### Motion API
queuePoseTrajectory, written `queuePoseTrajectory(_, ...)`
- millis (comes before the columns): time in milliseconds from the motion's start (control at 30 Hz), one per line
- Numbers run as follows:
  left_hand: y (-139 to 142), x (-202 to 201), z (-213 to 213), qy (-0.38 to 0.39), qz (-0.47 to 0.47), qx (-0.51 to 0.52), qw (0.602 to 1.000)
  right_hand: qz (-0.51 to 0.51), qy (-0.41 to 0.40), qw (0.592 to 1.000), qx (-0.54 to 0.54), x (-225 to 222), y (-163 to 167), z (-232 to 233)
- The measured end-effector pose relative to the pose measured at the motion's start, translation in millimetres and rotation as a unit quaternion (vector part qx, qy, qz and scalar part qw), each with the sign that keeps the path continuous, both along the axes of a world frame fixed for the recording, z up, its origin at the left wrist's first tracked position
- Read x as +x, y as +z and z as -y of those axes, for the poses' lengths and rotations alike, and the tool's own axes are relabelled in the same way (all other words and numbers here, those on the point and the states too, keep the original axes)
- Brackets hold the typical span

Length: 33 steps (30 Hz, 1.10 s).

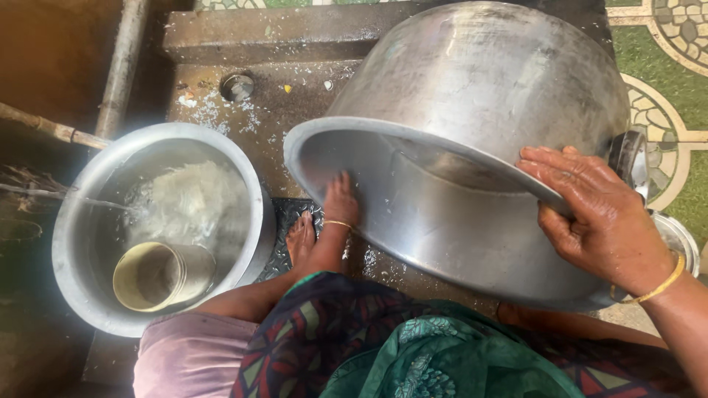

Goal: The person sits on the floor at a washing stone and scrubs the burnt interior of a large aluminum cooking pot with a red scrub pad, rinsing it under running water. They pour out dirty water, scoop water with a plastic container, and continue scrubbing the stained areas inside the pot.

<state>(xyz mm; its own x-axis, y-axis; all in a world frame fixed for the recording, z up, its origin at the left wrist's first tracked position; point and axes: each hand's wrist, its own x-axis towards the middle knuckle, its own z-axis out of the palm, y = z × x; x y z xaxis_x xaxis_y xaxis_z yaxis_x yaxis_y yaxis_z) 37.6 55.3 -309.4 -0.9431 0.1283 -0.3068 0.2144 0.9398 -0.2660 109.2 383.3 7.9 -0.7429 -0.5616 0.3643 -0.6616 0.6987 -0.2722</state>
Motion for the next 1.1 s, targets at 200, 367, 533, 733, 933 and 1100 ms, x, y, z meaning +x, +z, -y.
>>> queuePoseTrajectory(200,-2,-14,-7,0.079,-0.149,-0.032,0.985,0.019,-0.004,1.0,0.014,1,3,-2)
queuePoseTrajectory(367,-9,-15,-6,0.073,-0.092,-0.028,0.993,0.02,-0.002,1.0,0.008,0,2,-2)
queuePoseTrajectory(533,-14,-14,-16,0.087,-0.063,-0.012,0.994,0.025,0.001,1.0,-0.001,0,1,-2)
queuePoseTrajectory(733,4,-19,-4,0.061,-0.098,-0.06,0.992,0.024,-0.003,1.0,-0.006,0,0,-2)
queuePoseTrajectory(933,5,-17,-7,0.038,-0.048,-0.01,0.998,0.028,0.006,1.0,-0.007,-4,2,-3)
queuePoseTrajectory(1100,4,-11,-5,0.029,0.004,0.043,0.999,0.023,-0.001,1.0,-0.008,-3,1,-2)
